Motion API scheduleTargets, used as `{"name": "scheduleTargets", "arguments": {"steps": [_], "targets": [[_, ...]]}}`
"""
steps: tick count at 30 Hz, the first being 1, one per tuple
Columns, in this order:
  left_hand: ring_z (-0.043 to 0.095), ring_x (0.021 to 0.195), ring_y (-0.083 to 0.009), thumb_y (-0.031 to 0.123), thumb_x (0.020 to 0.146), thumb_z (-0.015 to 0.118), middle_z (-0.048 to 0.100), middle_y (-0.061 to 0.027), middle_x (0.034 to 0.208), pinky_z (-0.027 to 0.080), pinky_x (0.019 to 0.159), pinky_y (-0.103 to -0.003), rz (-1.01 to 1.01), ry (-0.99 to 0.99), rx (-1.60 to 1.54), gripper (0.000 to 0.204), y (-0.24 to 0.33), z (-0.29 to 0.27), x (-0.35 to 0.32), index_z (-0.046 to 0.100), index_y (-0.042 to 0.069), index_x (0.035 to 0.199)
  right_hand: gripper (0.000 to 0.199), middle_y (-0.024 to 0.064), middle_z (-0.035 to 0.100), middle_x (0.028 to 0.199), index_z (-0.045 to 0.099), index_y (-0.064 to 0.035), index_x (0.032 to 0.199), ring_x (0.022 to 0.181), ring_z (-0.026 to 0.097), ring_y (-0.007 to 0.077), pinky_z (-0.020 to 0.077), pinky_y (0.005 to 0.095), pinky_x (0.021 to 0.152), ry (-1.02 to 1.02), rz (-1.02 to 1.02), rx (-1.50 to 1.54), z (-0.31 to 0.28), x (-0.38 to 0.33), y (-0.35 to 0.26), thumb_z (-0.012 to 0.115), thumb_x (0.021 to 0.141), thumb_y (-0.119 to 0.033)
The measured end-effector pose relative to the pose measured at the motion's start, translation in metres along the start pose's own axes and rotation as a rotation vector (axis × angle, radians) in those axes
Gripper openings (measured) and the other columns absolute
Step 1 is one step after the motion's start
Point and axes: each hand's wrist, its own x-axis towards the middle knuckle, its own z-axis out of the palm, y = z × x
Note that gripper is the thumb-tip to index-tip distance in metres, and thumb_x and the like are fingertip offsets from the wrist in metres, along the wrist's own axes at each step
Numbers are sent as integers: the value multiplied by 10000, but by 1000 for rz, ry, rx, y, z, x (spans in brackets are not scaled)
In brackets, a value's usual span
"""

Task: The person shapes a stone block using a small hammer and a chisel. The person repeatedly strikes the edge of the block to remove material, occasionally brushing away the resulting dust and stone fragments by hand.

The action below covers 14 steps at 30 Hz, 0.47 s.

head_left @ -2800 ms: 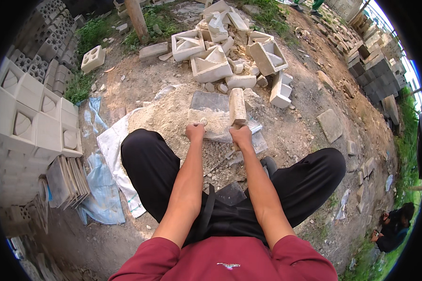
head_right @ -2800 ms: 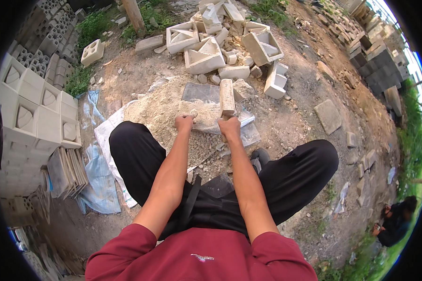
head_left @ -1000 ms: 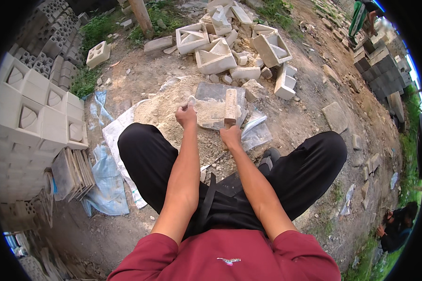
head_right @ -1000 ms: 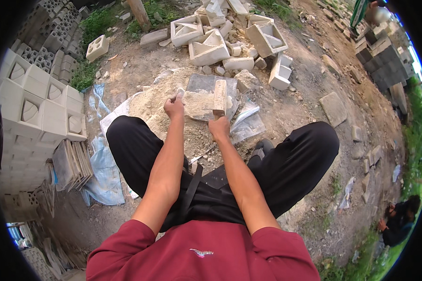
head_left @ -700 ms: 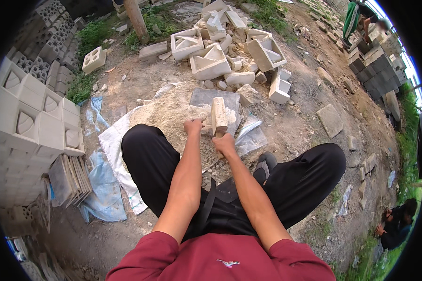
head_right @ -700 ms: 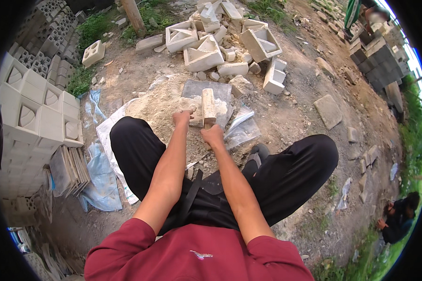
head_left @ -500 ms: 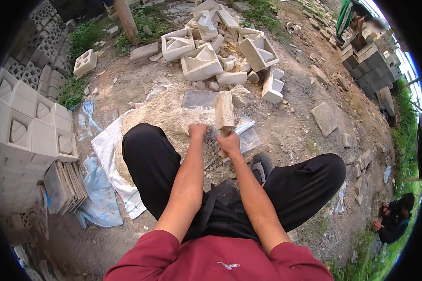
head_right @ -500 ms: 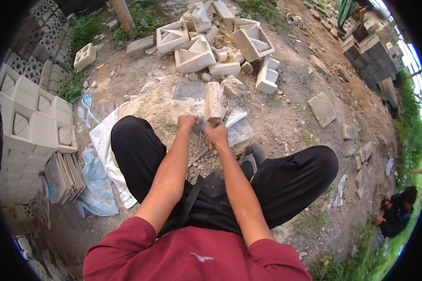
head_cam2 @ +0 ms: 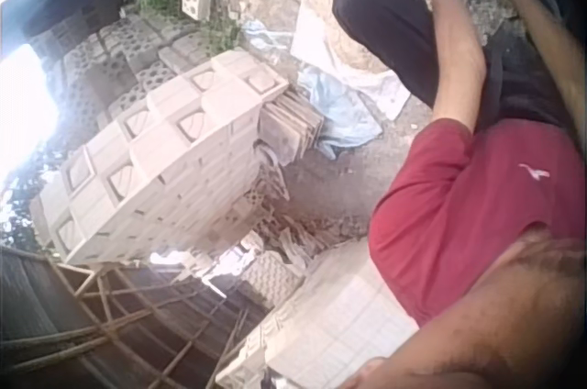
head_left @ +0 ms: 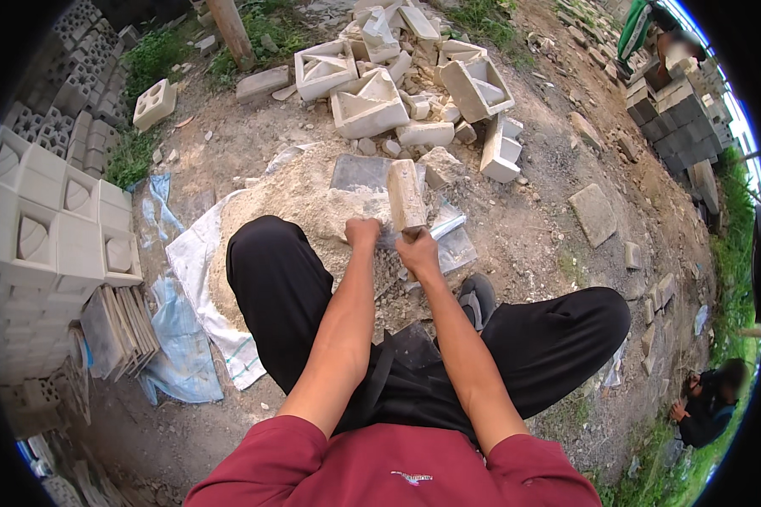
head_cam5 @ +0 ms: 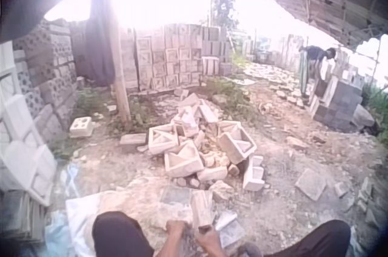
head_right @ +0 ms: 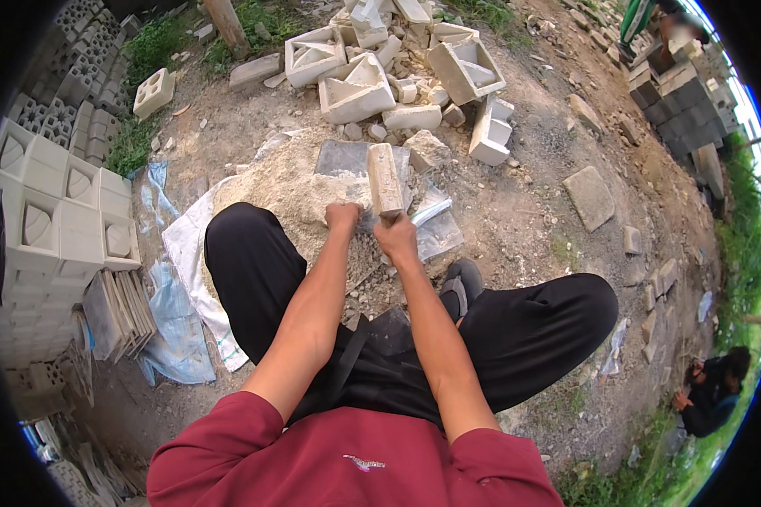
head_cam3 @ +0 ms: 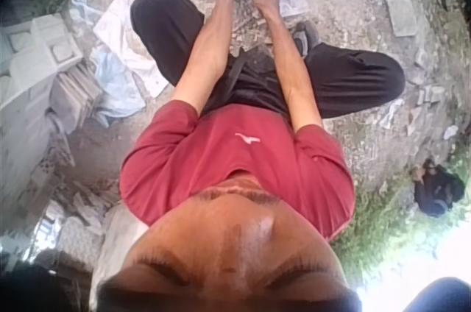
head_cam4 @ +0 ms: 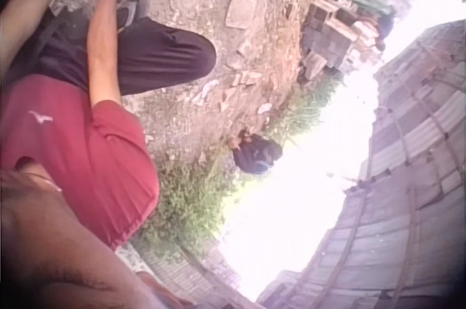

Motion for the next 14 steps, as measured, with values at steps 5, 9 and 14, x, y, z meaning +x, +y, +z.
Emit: {"name": "scheduleTargets", "arguments": {"steps": [5,9,14], "targets": [[687,833,-376,196,636,682,690,-252,828,528,785,-418,-26,-42,-23,267,-7,2,5,689,-43,755,529,241,687,961,637,63,1039,944,667,360,520,399,830,-149,187,-48,1,4,8,709,654,-293],[689,839,-368,210,630,698,697,-242,841,530,790,-408,-1,28,9,279,-13,1,10,695,-38,757,522,241,688,938,645,55,1012,930,668,367,521,400,817,-17,103,43,-6,13,-5,718,647,-311],[693,876,-349,266,633,759,707,-225,865,518,846,-392,-17,-67,5,331,-5,11,7,731,4,834,546,236,681,1021,619,44,1085,994,661,349,515,394,854,1,102,41,-6,20,20,696,673,-307]]}}
